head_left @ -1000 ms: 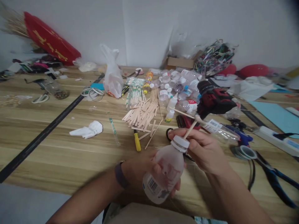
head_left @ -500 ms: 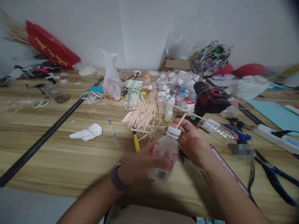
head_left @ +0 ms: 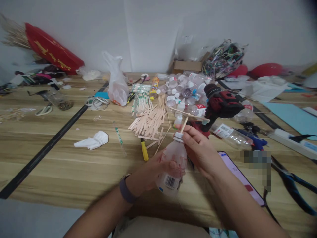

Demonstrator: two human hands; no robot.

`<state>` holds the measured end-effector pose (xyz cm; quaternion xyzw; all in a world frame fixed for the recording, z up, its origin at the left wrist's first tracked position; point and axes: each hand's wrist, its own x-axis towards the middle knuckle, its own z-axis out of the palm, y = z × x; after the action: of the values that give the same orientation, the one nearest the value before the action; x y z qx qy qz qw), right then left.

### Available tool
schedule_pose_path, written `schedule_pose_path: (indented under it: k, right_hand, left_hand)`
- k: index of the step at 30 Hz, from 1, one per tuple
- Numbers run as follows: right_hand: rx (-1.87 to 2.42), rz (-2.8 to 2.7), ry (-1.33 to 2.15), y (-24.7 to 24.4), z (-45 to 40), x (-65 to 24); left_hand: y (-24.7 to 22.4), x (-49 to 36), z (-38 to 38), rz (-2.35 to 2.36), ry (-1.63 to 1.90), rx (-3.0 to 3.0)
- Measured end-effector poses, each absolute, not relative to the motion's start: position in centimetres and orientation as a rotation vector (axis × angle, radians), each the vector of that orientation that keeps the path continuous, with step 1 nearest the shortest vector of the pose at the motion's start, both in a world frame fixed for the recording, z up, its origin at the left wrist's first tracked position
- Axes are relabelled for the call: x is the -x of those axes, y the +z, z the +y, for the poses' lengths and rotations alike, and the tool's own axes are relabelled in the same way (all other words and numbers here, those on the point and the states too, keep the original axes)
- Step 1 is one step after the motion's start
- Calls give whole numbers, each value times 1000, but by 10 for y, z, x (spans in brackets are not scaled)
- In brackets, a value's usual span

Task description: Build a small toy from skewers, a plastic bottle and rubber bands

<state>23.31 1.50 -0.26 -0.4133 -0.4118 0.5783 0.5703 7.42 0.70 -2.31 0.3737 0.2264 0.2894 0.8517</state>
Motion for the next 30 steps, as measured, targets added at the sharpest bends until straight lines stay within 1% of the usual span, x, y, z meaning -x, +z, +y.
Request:
schedule_pose_path:
  k: [9,19,25,30]
  right_hand:
    - [1012,-961,1339,-4,17,-233]
    - [1018,-939,1354,-7,19,-236]
    - [1040,-912,1328,-10,21,-237]
    - [1019,-884,1446,-2,18,-237]
  left_hand:
    - [-24,-75,7,458,613,-762]
    - [-36,-74,8,500,566,-751]
    - [-26,-75,5,548,634,-766]
    - [-20,-75,3,561,662,-784]
